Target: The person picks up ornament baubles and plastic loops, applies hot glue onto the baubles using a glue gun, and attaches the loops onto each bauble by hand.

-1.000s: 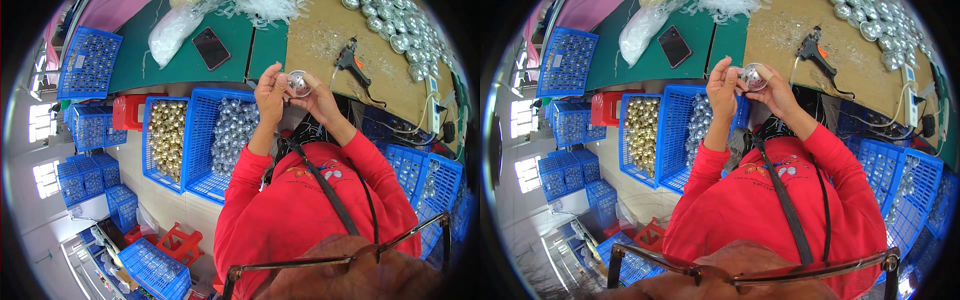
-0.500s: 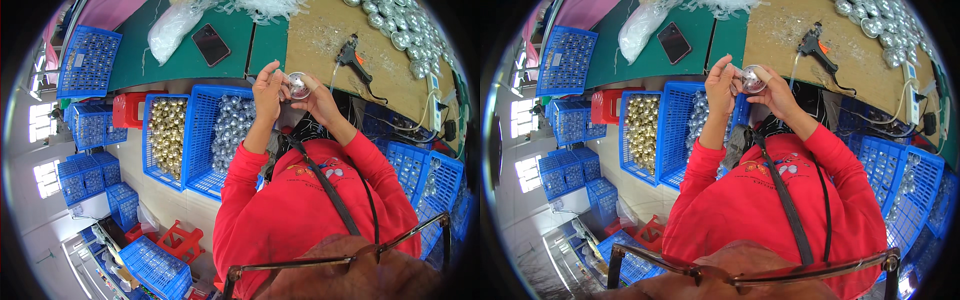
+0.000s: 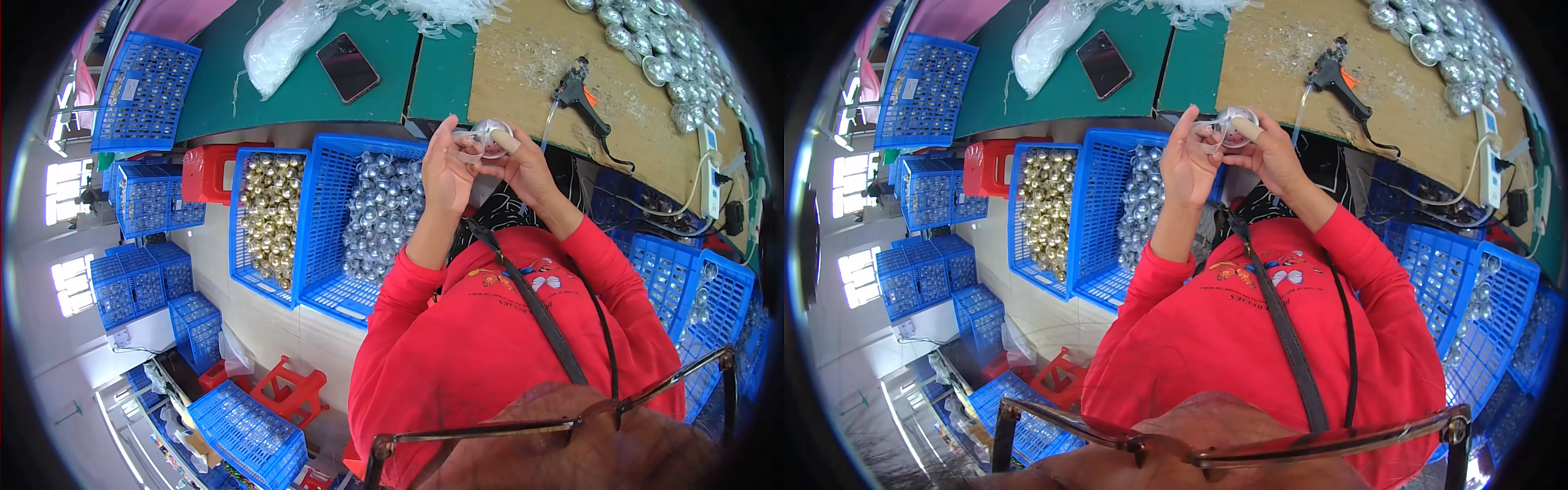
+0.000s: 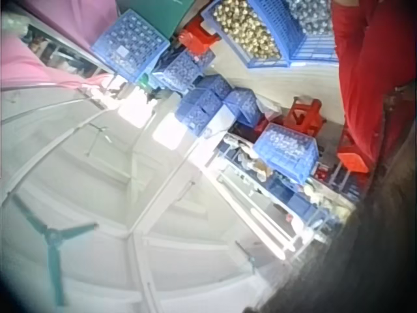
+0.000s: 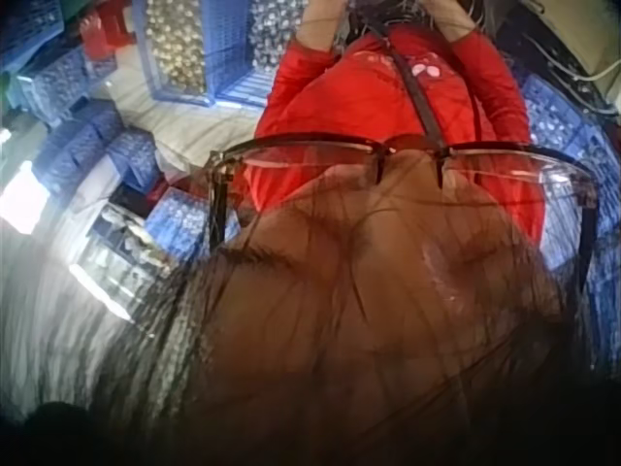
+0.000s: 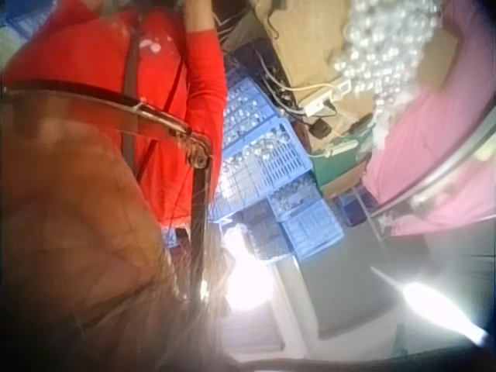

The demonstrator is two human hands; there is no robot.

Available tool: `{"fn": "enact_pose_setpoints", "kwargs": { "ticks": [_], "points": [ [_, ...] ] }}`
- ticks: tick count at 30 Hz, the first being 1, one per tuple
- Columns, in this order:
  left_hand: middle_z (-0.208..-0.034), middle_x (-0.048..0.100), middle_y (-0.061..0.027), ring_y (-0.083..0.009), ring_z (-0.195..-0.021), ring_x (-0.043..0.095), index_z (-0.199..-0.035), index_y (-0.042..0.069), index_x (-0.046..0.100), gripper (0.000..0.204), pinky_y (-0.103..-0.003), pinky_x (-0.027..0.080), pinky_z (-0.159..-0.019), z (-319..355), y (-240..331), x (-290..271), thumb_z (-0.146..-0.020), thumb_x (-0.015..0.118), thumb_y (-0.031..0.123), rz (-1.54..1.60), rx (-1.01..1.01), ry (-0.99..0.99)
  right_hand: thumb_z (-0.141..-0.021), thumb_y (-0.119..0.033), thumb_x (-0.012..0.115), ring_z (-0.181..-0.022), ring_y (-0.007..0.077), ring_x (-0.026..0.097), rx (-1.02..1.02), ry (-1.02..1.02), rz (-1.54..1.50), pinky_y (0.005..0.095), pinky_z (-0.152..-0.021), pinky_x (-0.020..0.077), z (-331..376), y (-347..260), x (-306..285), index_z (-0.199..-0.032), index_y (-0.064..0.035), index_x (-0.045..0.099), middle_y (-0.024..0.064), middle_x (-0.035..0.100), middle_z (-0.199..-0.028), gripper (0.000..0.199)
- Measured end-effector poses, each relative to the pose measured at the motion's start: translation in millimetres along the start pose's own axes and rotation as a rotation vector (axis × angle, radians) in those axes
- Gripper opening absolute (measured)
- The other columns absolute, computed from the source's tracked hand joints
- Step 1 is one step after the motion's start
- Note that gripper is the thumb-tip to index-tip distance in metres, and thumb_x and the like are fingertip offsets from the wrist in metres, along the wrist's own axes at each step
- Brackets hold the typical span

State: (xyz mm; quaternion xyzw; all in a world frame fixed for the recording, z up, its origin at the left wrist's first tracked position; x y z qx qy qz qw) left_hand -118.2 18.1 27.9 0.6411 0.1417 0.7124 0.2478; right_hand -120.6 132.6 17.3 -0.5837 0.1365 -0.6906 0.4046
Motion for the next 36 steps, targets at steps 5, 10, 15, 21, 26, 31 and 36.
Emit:
{"fn": "enact_pose_setpoints", "kwargs": {
  "ticks": [5,10,15,21,26,31,36],
  "points": [
    [-0.102,0.057,-0.0085,-0.0190,-0.092,0.057,-0.134,0.003,0.035,0.050,-0.028,0.048,-0.067,17.0,-2.4,3.8,-0.092,0.051,0.025,0.045,0.056,-0.049,-0.089,-0.023,0.058,-0.090,0.0199,0.063,-0.021,0.070,-0.030,0.0323,-0.072,0.0553,-0.9,-0.2,-9.9,-0.120,-0.0051,0.046,0.0098,0.059,-0.102,0.038],
    [-0.120,0.045,-0.0119,-0.0210,-0.109,0.049,-0.141,0.004,0.019,0.082,-0.033,0.044,-0.085,26.3,-8.0,-13.0,-0.076,0.069,0.007,-0.629,0.393,0.076,-0.088,-0.022,0.060,-0.090,0.0200,0.063,-0.031,0.079,-0.031,0.0331,-0.076,0.0542,0.4,3.2,-8.6,-0.114,-0.0033,0.048,0.0096,0.059,-0.102,0.034],
    [-0.133,0.037,-0.0174,-0.0246,-0.119,0.043,-0.143,0.002,0.010,0.103,-0.034,0.037,-0.098,19.9,-11.6,-1.3,-0.067,0.080,0.009,-0.864,0.488,0.043,-0.087,-0.021,0.061,-0.091,0.0191,0.062,-0.015,0.109,-0.018,0.0340,-0.078,0.0532,9.4,4.7,9.3,-0.114,-0.0013,0.048,0.0088,0.058,-0.103,0.037],
    [-0.130,0.043,-0.0174,-0.0233,-0.111,0.051,-0.143,0.002,0.006,0.105,-0.032,0.044,-0.092,12.8,-8.4,0.4,-0.067,0.079,0.005,-0.723,0.444,0.035,-0.087,-0.021,0.061,-0.094,0.0162,0.059,-0.023,0.125,0.069,0.0332,-0.077,0.0518,11.1,7.4,10.3,-0.119,-0.0030,0.046,0.0066,0.056,-0.106,0.039],
    [-0.131,0.044,-0.0182,-0.0232,-0.110,0.052,-0.144,0.003,0.001,0.109,-0.033,0.046,-0.091,9.8,3.8,-0.4,-0.067,0.079,0.003,-0.682,0.437,-0.049,-0.089,-0.022,0.058,-0.089,0.0134,0.058,0.030,0.021,0.037,0.0303,-0.074,0.0506,7.9,4.2,9.7,-0.122,-0.0060,0.045,0.0029,0.053,-0.100,0.040],
    [-0.132,0.044,-0.0190,-0.0242,-0.113,0.051,-0.144,0.002,-0.001,0.112,-0.034,0.046,-0.093,10.1,9.8,4.8,-0.066,0.079,0.003,-0.767,0.406,-0.142,-0.089,-0.025,0.058,-0.077,0.0070,0.054,0.035,-0.011,0.201,0.0260,-0.071,0.0501,4.4,-0.5,16.0,-0.121,-0.0063,0.049,-0.0017,0.052,-0.088,0.038],
    [-0.133,0.044,-0.0188,-0.0248,-0.117,0.049,-0.144,0.001,0.000,0.115,-0.034,0.044,-0.095,11.9,17.7,12.6,-0.064,0.082,0.007,-0.792,0.385,-0.222,-0.089,-0.024,0.059,-0.074,0.0054,0.054,0.031,-0.034,0.247,0.0243,-0.067,0.0506,2.5,-3.5,16.3,-0.119,-0.0064,0.052,-0.0020,0.054,-0.088,0.036]
  ]
}}
Point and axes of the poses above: each hand's wrist, its own z-axis away from the middle knuckle, its own x-axis out of the palm, y = z × x, the point moved 8 cm from there along -z, towards the middle knuckle
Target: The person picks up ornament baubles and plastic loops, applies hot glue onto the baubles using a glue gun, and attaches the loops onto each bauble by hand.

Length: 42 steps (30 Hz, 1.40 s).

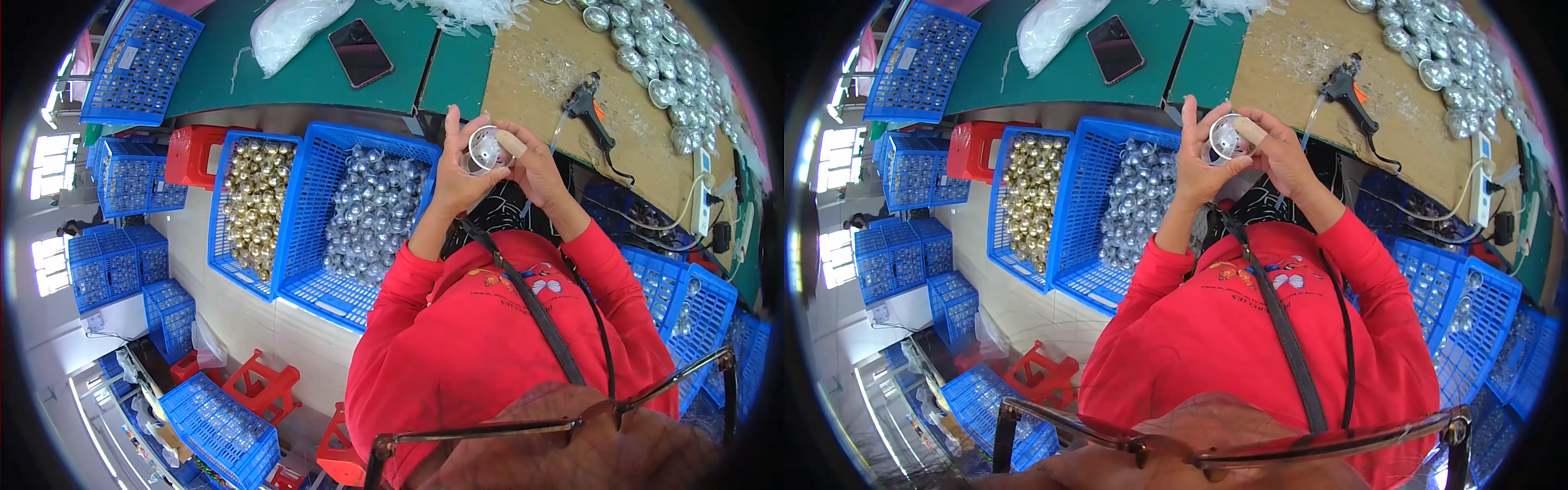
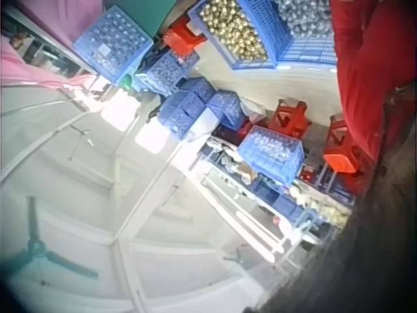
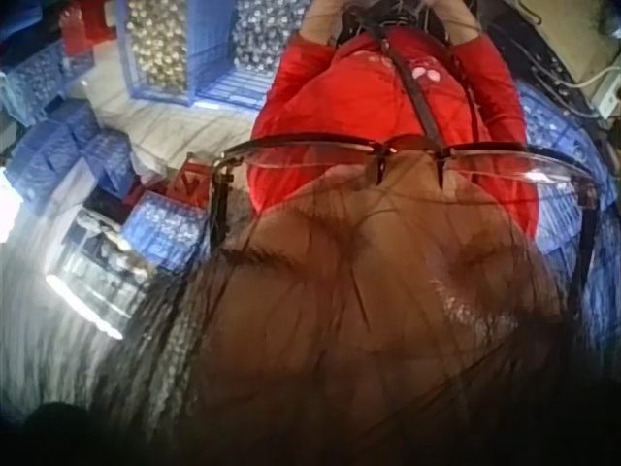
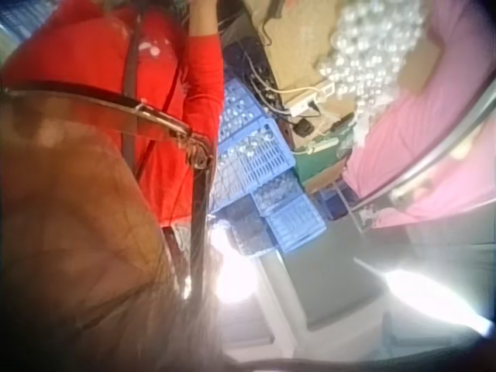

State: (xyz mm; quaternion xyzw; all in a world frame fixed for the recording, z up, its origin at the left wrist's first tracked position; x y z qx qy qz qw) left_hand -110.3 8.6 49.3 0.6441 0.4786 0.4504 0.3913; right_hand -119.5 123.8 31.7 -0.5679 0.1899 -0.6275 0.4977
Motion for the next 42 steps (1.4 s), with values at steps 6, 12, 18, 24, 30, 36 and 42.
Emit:
{"fn": "enact_pose_setpoints", "kwargs": {
  "ticks": [6,12,18,24,30,36,42],
  "points": [
    [-0.135,0.044,-0.0182,-0.0240,-0.120,0.047,-0.144,0.002,0.003,0.118,-0.034,0.042,-0.097,-6.9,-2.2,-7.3,-0.060,0.085,0.008,-0.139,0.015,-0.177,-0.088,-0.023,0.060,-0.078,0.0076,0.057,0.038,-0.071,0.096,0.0246,-0.063,0.0529,0.7,-10.3,2.0,-0.123,-0.0055,0.049,0.0017,0.057,-0.103,0.040],
    [-0.137,0.041,-0.0195,-0.0255,-0.120,0.047,-0.145,0.005,0.005,0.120,-0.036,0.041,-0.098,-20.4,16.6,-1.6,-0.056,0.086,0.006,0.022,-0.094,-0.270,-0.088,-0.024,0.061,-0.083,0.0097,0.060,-0.003,-0.094,0.202,0.0242,-0.060,0.0534,1.9,-18.4,4.8,-0.127,-0.0051,0.047,0.0036,0.057,-0.111,0.045],
    [-0.142,0.032,-0.0189,-0.0270,-0.122,0.044,-0.146,0.006,0.004,0.128,-0.037,0.039,-0.099,-19.0,-16.5,-17.9,-0.050,0.089,0.011,0.279,-0.080,-0.099,-0.087,-0.023,0.062,-0.080,0.0089,0.061,-0.105,0.006,0.220,0.0219,-0.055,0.0500,-4.3,-28.4,-1.8,-0.124,-0.0044,0.051,0.0034,0.061,-0.104,0.043],
    [-0.141,0.030,-0.0107,-0.0231,-0.122,0.042,-0.141,0.003,0.020,0.120,-0.037,0.038,-0.098,15.5,-70.2,11.4,-0.049,0.090,0.036,0.246,-0.343,-0.096,-0.086,-0.020,0.063,-0.080,0.0091,0.061,-0.229,0.086,0.339,0.0209,-0.054,0.0485,-12.4,-44.6,-1.9,-0.123,-0.0023,0.050,0.0058,0.062,-0.103,0.043],
    [-0.141,0.025,-0.0099,-0.0217,-0.126,0.036,-0.144,0.005,0.009,0.126,-0.035,0.038,-0.098,-13.1,-42.6,22.4,-0.055,0.081,0.056,0.304,-0.059,-0.073,-0.084,-0.016,0.065,-0.088,0.0122,0.060,-0.539,-0.003,0.642,0.0250,-0.068,0.0505,-9.1,-62.7,26.7,-0.123,0.0015,0.050,0.0087,0.060,-0.106,0.045],
    [-0.146,0.019,-0.0104,-0.0243,-0.131,0.029,-0.145,0.004,0.003,0.125,-0.038,0.032,-0.105,-30.6,-4.7,6.6,-0.061,0.071,0.066,0.422,0.132,0.193,-0.079,-0.018,0.070,-0.094,0.0195,0.060,-0.715,0.008,0.961,0.0291,-0.077,0.0490,-5.2,-74.4,47.9,-0.118,0.0011,0.054,0.0132,0.060,-0.108,0.046],
    [-0.146,0.025,-0.0119,-0.0240,-0.132,0.029,-0.143,0.003,0.018,0.075,-0.037,0.031,-0.105,-33.4,8.2,4.8,-0.091,0.042,0.052,0.561,0.149,0.260,-0.079,-0.019,0.068,-0.094,0.0273,0.061,-0.888,0.038,1.171,0.0333,-0.079,0.0493,1.8,-80.4,62.6,-0.115,-0.0002,0.056,0.0176,0.060,-0.109,0.043]
  ]
}}
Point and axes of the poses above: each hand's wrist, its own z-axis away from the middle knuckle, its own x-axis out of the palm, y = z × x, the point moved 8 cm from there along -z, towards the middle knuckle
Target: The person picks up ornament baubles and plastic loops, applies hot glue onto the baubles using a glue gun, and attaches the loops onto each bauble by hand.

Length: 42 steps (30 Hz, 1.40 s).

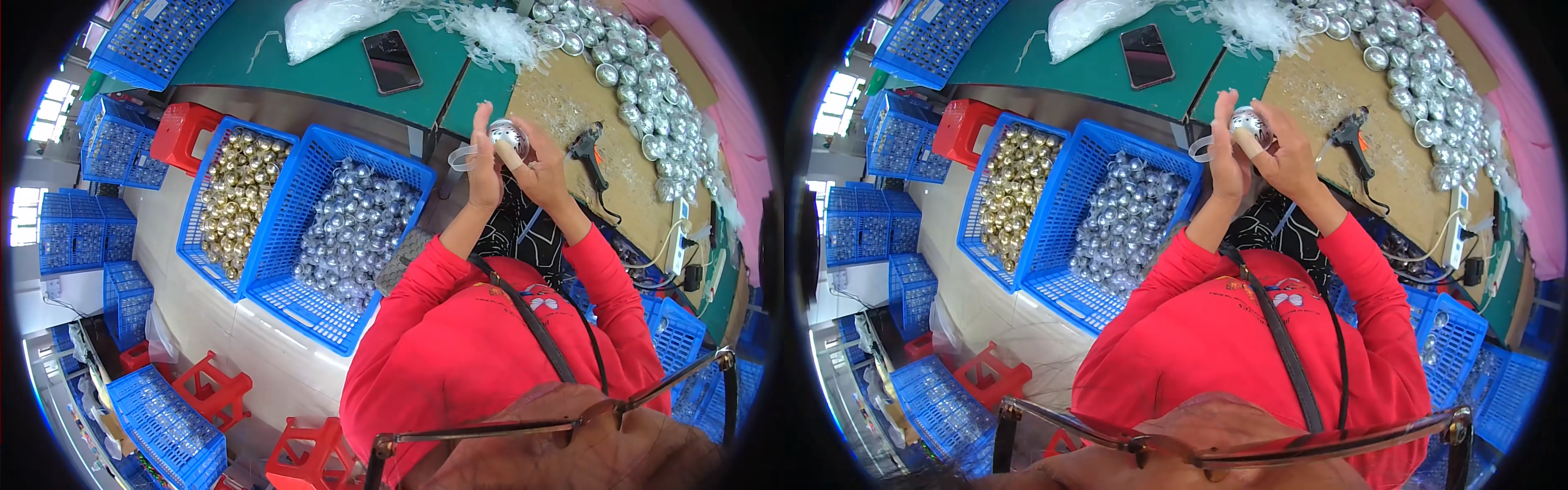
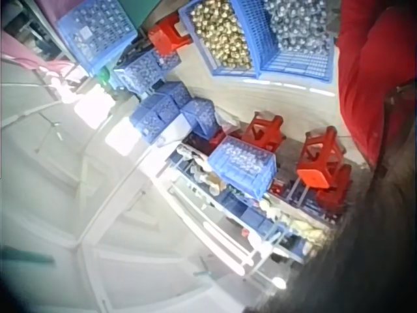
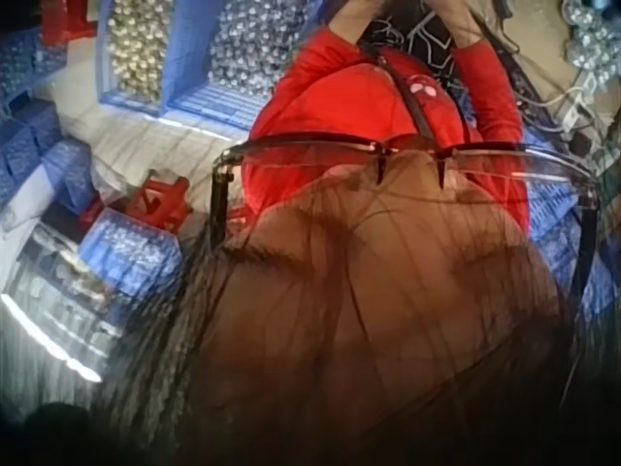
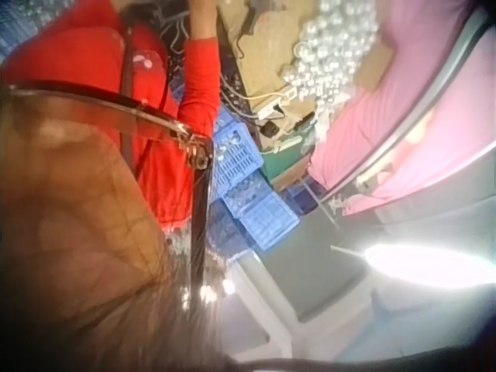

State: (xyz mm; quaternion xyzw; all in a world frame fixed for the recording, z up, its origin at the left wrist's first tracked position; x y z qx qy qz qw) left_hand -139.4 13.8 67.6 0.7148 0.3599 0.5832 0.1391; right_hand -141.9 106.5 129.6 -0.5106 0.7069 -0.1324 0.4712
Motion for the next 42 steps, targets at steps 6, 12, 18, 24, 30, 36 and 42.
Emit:
{"fn": "enact_pose_setpoints", "kwargs": {
  "ticks": [6,12,18,24,30,36,42],
  "points": [
    [-0.131,0.045,-0.0122,-0.0212,-0.118,0.044,-0.135,0.000,0.036,0.054,-0.034,0.037,-0.100,4.6,-9.1,-16.8,-0.099,0.027,0.040,-0.071,0.000,0.068,-0.081,-0.020,0.067,-0.094,0.0257,0.060,0.019,-0.014,-0.027,0.0334,-0.080,0.0485,0.4,-5.4,6.0,-0.115,-0.0001,0.055,0.0170,0.061,-0.108,0.042],
    [-0.118,0.053,-0.0124,-0.0202,-0.108,0.051,-0.127,-0.002,0.043,0.052,-0.033,0.040,-0.095,10.5,-8.9,-27.1,-0.099,0.028,0.039,-0.337,0.141,0.155,-0.085,-0.021,0.063,-0.092,0.0225,0.060,0.176,-0.010,-0.270,0.0307,-0.081,0.0467,14.7,14.0,21.4,-0.119,-0.0003,0.052,0.0144,0.060,-0.106,0.042],
    [-0.112,0.056,-0.0143,-0.0219,-0.103,0.053,-0.113,-0.004,0.053,0.047,-0.033,0.041,-0.091,7.9,-0.4,-27.5,-0.100,0.027,0.034,-0.586,0.220,0.119,-0.088,-0.023,0.056,-0.090,0.0187,0.058,0.346,-0.039,-0.410,0.0281,-0.077,0.0473,22.6,21.3,24.0,-0.120,0.0006,0.050,0.0118,0.056,-0.112,0.040],
    [-0.108,0.058,-0.0159,-0.0262,-0.103,0.054,-0.107,-0.004,0.057,0.042,-0.035,0.041,-0.091,9.1,10.3,-14.9,-0.100,0.029,0.027,-0.724,0.270,0.081,-0.089,-0.025,0.054,-0.088,0.0144,0.059,0.544,-0.065,-0.552,0.0250,-0.072,0.0486,33.0,42.7,9.3,-0.123,-0.0036,0.049,0.0081,0.056,-0.112,0.041],
    [-0.107,0.059,-0.0159,-0.0273,-0.102,0.055,-0.103,-0.004,0.059,0.040,-0.036,0.042,-0.091,11.3,24.6,-13.9,-0.100,0.031,0.023,-0.791,0.286,0.071,-0.080,-0.024,0.063,-0.097,0.0291,0.058,0.342,0.033,0.278,0.0355,-0.084,0.0459,35.8,89.6,-101.6,-0.116,-0.0025,0.055,0.0158,0.057,-0.111,0.043],
    [-0.106,0.058,-0.0147,-0.0233,-0.099,0.056,-0.104,-0.004,0.059,0.036,-0.032,0.043,-0.087,11.2,14.0,-9.0,-0.099,0.036,0.023,-0.781,0.252,0.013,-0.075,-0.038,0.069,-0.102,0.0341,0.055,0.360,-0.097,0.679,0.0383,-0.087,0.0443,58.1,139.7,-139.3,-0.115,-0.0010,0.056,0.0199,0.056,-0.112,0.056],
    [-0.105,0.059,-0.0147,-0.0240,-0.098,0.056,-0.104,-0.003,0.060,0.038,-0.032,0.043,-0.086,11.1,3.0,-4.7,-0.099,0.037,0.026,-0.849,0.201,-0.029,-0.070,-0.039,0.072,-0.095,0.0333,0.058,0.526,-0.240,0.615,0.0383,-0.081,0.0454,47.6,161.1,-139.1,-0.108,0.0000,0.060,0.0187,0.060,-0.105,0.055]
  ]
}}
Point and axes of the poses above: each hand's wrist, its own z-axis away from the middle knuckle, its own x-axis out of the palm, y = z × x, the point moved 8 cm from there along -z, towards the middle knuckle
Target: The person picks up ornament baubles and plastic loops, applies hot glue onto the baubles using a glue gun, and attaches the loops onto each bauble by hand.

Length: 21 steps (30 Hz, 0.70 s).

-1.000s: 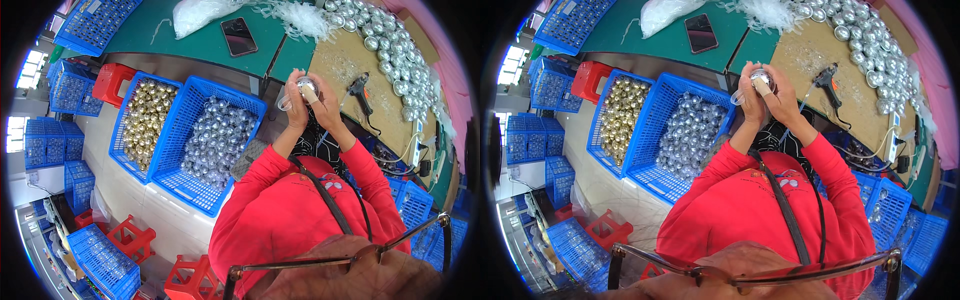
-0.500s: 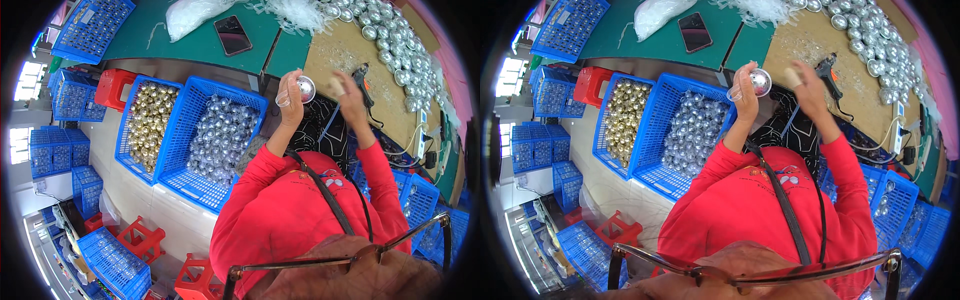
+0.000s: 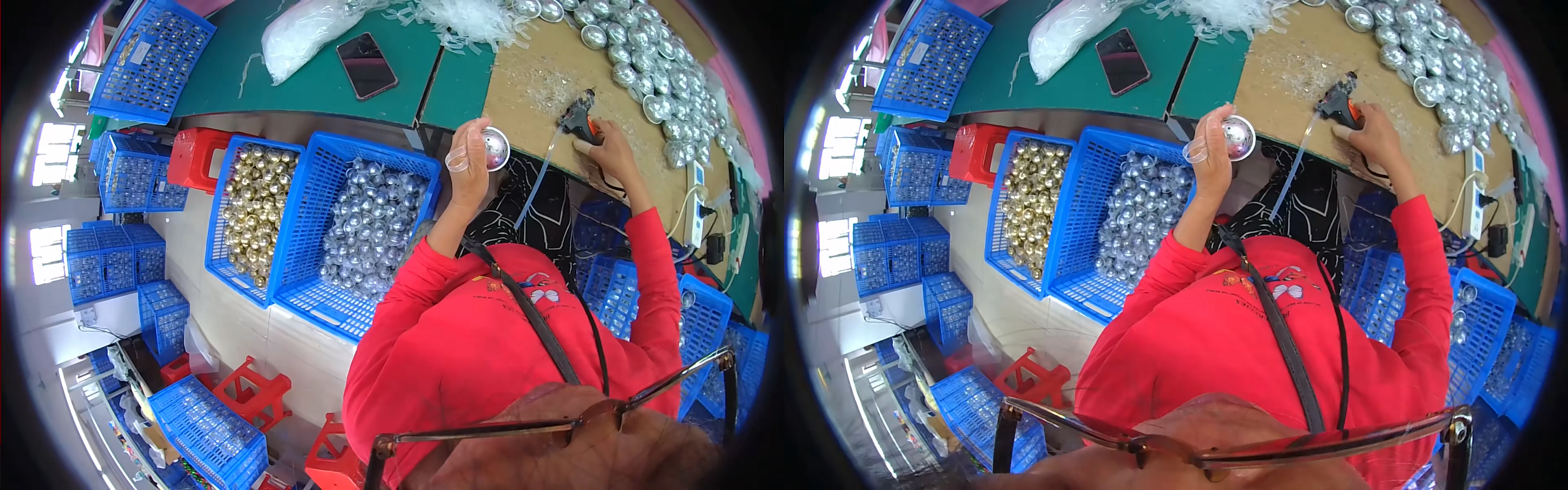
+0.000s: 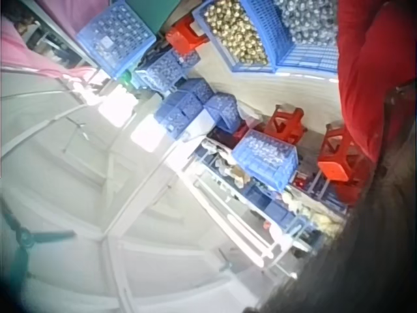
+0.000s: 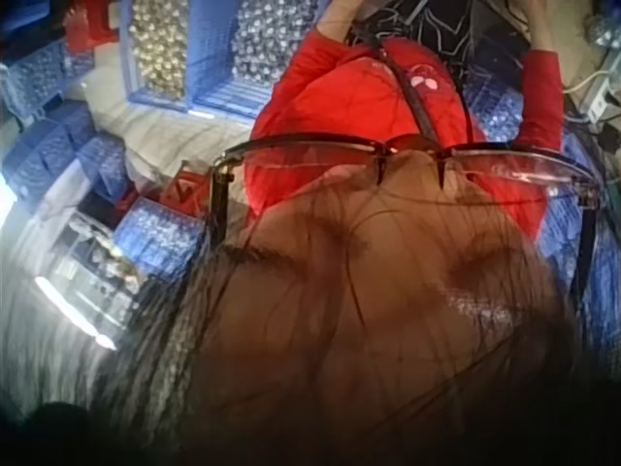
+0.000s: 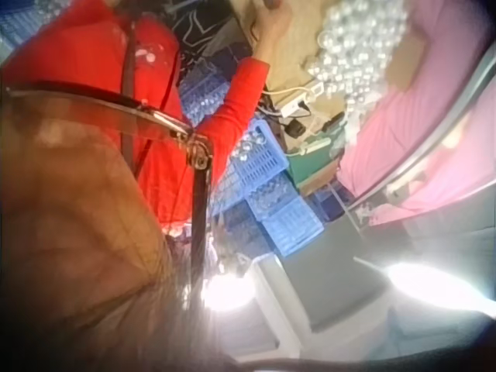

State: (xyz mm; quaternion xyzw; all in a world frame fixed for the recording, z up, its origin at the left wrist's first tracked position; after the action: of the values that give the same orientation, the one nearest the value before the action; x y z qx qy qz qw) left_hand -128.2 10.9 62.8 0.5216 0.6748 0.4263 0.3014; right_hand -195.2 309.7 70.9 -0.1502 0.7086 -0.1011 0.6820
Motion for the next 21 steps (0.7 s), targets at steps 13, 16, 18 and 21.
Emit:
{"fn": "enact_pose_setpoints", "kwargs": {
  "ticks": [13,16,18,21],
  "points": [
    [-0.108,0.059,-0.0110,-0.0177,-0.094,0.057,-0.108,0.000,0.060,0.042,-0.029,0.046,-0.080,-6.3,-20.2,11.9,-0.099,0.033,0.032,0.022,-0.189,-0.153,-0.084,-0.026,0.062,-0.066,0.0146,0.059,0.167,-0.204,-1.274,0.0261,-0.062,0.0488,27.6,-34.5,-5.4,-0.100,0.0006,0.061,0.0068,0.062,-0.079,0.031],
    [-0.110,0.058,-0.0096,-0.0158,-0.093,0.056,-0.109,0.001,0.060,0.042,-0.026,0.049,-0.073,-6.1,-22.7,17.1,-0.099,0.034,0.033,-0.031,-0.122,-0.184,-0.085,-0.027,0.062,-0.069,0.0143,0.060,0.103,-0.329,-1.276,0.0270,-0.062,0.0495,41.3,-69.6,4.9,-0.095,-0.0006,0.063,0.0063,0.062,-0.078,0.028],
    [-0.109,0.058,-0.0092,-0.0147,-0.092,0.056,-0.109,0.001,0.060,0.042,-0.025,0.049,-0.069,-4.5,-27.7,20.1,-0.099,0.035,0.034,-0.010,-0.167,-0.186,-0.085,-0.029,0.062,-0.070,0.0120,0.059,0.070,-0.380,-1.176,0.0261,-0.062,0.0483,52.7,-77.6,16.3,-0.097,-0.0018,0.064,0.0048,0.063,-0.078,0.029],
    [-0.108,0.059,-0.0088,-0.0134,-0.091,0.056,-0.110,0.002,0.059,0.042,-0.023,0.048,-0.065,-2.1,-32.3,21.4,-0.099,0.035,0.034,0.014,-0.219,-0.193,-0.082,-0.030,0.066,-0.066,0.0089,0.055,0.039,-0.349,-1.046,0.0248,-0.060,0.0452,66.2,-99.7,8.1,-0.091,-0.0008,0.066,0.0019,0.061,-0.073,0.030]
  ]
}}
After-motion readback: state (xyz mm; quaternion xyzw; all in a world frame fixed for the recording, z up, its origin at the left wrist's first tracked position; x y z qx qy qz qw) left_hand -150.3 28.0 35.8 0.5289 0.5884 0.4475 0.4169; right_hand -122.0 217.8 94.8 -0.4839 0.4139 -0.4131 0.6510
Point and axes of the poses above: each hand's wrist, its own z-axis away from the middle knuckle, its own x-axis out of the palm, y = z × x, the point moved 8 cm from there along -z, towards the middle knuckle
